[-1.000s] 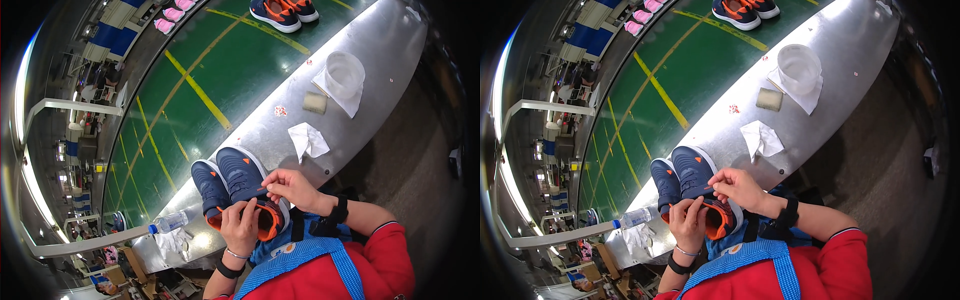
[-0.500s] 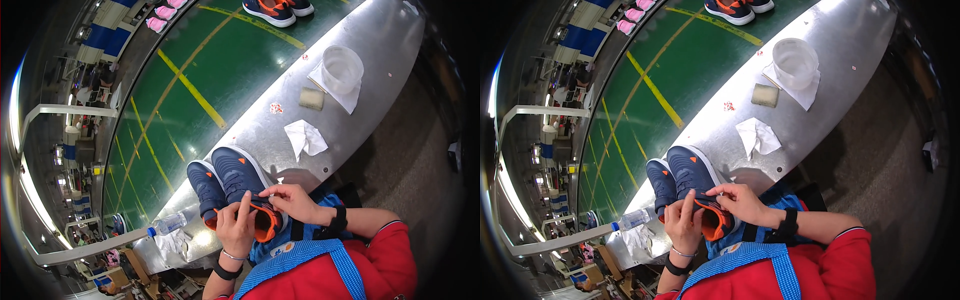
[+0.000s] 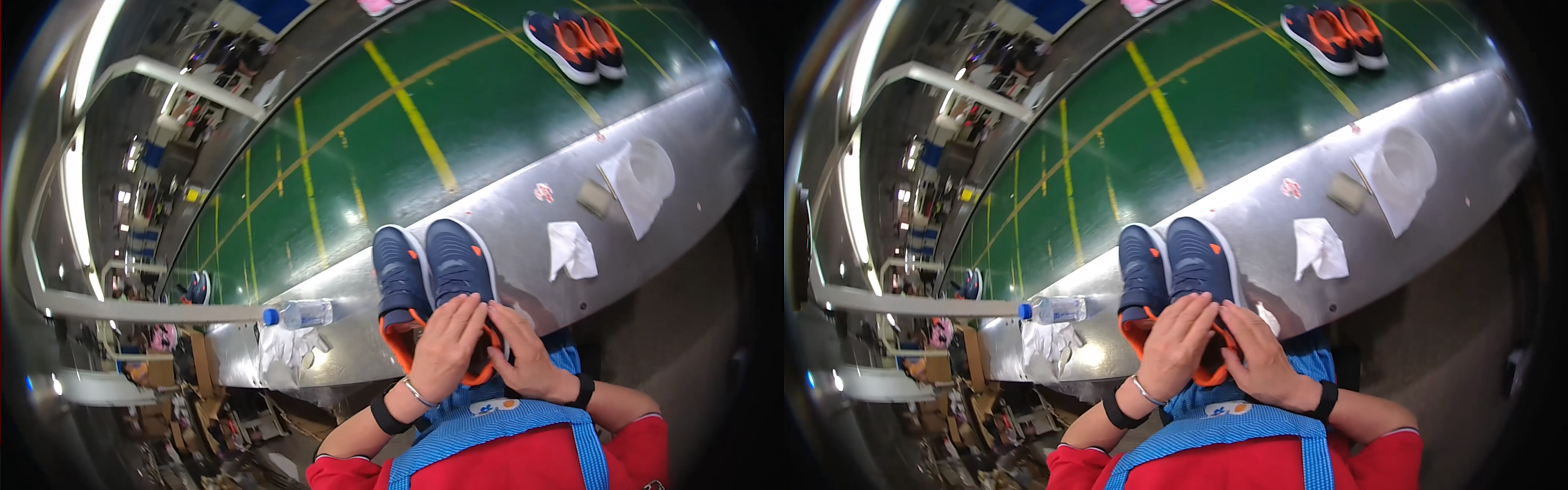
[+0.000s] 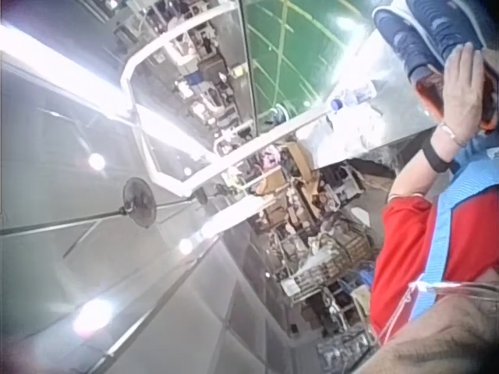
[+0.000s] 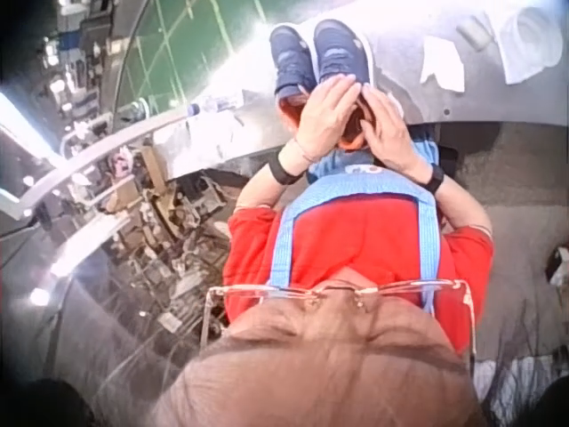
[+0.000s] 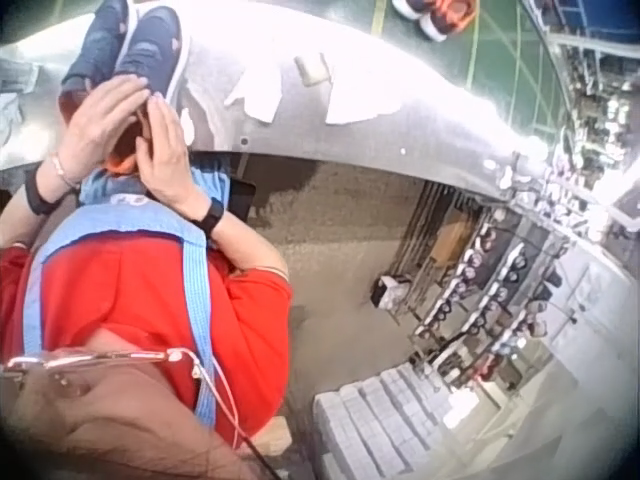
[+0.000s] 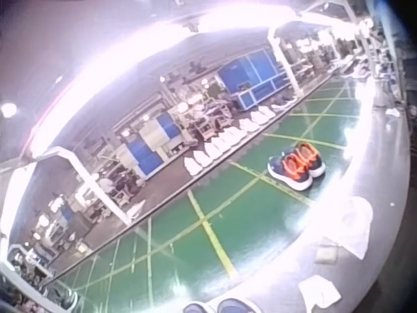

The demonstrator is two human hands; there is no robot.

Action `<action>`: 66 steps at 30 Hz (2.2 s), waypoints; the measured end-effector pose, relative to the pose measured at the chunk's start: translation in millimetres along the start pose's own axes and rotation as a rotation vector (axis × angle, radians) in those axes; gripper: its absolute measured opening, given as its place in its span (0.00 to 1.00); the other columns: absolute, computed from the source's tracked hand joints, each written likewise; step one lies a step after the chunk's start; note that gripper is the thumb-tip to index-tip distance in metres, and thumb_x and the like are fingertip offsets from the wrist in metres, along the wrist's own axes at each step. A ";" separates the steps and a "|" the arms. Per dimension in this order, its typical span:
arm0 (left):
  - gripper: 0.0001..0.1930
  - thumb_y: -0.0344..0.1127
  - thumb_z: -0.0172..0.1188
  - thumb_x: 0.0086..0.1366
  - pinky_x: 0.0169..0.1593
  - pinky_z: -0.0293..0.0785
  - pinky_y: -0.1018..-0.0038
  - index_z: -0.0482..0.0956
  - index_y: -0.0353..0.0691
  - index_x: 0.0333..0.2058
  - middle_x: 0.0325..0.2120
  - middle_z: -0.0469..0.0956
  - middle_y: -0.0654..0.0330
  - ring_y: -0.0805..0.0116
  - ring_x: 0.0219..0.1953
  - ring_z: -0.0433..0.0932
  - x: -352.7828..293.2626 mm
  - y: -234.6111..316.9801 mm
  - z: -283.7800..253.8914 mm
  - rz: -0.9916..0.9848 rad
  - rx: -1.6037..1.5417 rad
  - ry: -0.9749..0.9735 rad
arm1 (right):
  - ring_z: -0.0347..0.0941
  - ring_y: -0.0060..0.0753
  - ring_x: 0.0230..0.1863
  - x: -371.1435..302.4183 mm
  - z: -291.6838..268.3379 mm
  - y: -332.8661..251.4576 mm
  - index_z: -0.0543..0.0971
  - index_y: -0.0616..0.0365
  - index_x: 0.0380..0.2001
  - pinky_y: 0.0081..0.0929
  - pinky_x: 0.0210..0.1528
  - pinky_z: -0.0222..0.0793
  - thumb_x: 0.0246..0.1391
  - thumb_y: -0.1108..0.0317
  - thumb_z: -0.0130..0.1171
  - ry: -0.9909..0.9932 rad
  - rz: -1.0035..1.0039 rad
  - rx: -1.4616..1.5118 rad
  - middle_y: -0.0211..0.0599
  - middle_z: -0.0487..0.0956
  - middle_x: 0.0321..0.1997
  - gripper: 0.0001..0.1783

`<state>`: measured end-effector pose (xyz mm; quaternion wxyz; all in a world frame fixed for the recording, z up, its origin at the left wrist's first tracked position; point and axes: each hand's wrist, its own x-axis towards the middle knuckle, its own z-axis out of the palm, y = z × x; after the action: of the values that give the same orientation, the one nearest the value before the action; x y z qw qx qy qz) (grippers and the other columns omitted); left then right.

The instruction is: Inspecting, cleaning, and organizing sneakers on a factory production line.

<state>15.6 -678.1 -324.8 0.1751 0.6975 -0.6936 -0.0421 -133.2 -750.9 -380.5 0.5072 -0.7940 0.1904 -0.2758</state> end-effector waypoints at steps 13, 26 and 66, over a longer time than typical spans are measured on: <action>0.21 0.30 0.54 0.61 0.52 0.66 0.72 0.64 0.32 0.53 0.48 0.69 0.51 0.62 0.51 0.70 -108.8 -89.9 6.4 -0.802 -0.890 0.476 | 0.67 0.44 0.44 85.5 7.1 -52.1 0.73 0.62 0.39 0.34 0.45 0.65 0.40 0.77 0.60 -0.276 -0.251 -0.122 0.42 0.70 0.41 0.18; 0.08 0.35 0.55 0.62 0.33 0.70 0.84 0.73 0.37 0.36 0.29 0.74 0.67 0.82 0.29 0.71 -99.9 -128.2 25.4 -0.857 -1.598 0.396 | 0.66 0.37 0.39 129.1 77.7 -59.3 0.75 0.58 0.37 0.30 0.43 0.63 0.38 0.75 0.58 -0.576 -0.662 -0.594 0.36 0.70 0.36 0.17; 0.11 0.38 0.51 0.65 0.33 0.72 0.84 0.71 0.35 0.37 0.24 0.72 0.68 0.82 0.25 0.70 -108.9 -140.0 13.7 -0.820 -1.957 0.352 | 0.64 0.29 0.34 125.5 84.3 -61.5 0.77 0.55 0.38 0.27 0.38 0.57 0.39 0.71 0.54 -0.547 -0.799 -0.800 0.30 0.65 0.30 0.17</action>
<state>141.2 -577.0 -400.0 0.7271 0.4304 -0.0368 -0.5336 18.7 -739.5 -321.9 0.0587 -0.9740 -0.1693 -0.1384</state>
